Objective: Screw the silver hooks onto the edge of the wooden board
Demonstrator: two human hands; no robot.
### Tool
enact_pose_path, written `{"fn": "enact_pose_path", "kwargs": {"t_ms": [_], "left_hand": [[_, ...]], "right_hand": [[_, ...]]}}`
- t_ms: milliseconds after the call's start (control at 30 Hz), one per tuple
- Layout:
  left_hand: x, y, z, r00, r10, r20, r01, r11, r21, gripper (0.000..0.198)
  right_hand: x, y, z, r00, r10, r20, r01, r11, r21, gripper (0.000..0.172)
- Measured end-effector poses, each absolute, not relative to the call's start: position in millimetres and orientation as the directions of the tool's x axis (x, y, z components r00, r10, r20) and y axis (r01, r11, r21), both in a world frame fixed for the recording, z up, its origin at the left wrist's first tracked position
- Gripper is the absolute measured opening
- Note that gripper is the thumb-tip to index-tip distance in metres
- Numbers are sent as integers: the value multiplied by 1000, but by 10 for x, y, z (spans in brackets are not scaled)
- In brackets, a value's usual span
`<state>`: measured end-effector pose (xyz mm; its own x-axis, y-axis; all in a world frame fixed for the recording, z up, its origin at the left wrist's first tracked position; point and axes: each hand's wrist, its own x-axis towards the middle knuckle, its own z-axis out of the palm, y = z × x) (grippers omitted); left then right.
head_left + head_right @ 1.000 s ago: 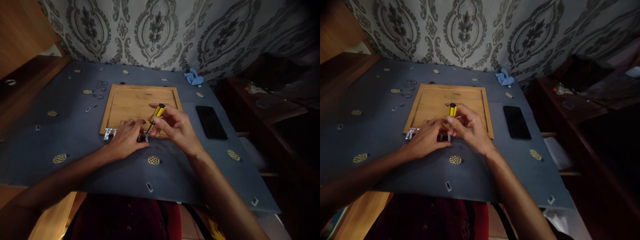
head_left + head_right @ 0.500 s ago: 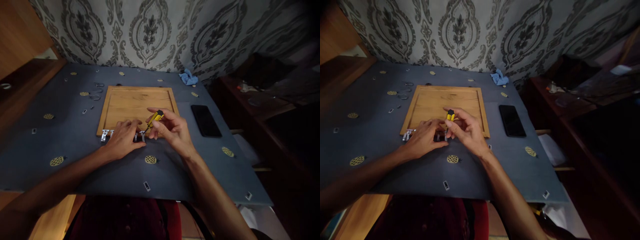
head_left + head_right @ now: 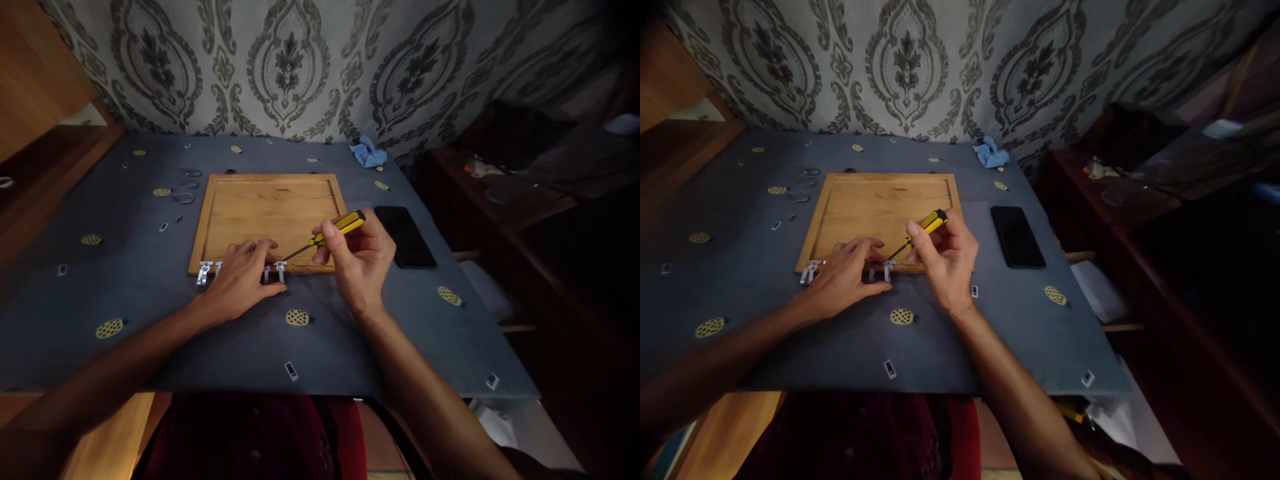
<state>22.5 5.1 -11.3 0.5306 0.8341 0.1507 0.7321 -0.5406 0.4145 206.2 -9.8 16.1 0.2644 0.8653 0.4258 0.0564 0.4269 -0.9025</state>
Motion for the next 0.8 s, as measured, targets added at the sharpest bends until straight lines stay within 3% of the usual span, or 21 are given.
{"fn": "enact_pose_path", "kwargs": {"t_ms": [333, 667, 800], "left_hand": [[225, 65, -150, 524, 835, 169, 738, -544, 399, 61], [229, 56, -131, 516, 843, 154, 737, -528, 422, 62], [226, 56, -133, 520, 840, 157, 733, -533, 422, 61]], "right_hand": [[2059, -74, 95, 165, 893, 418, 98, 407, -908, 47], [2046, -69, 55, 113, 916, 384, 36, 382, -923, 40], [2096, -73, 85, 7, 930, 368, -10, 368, -930, 35]]}}
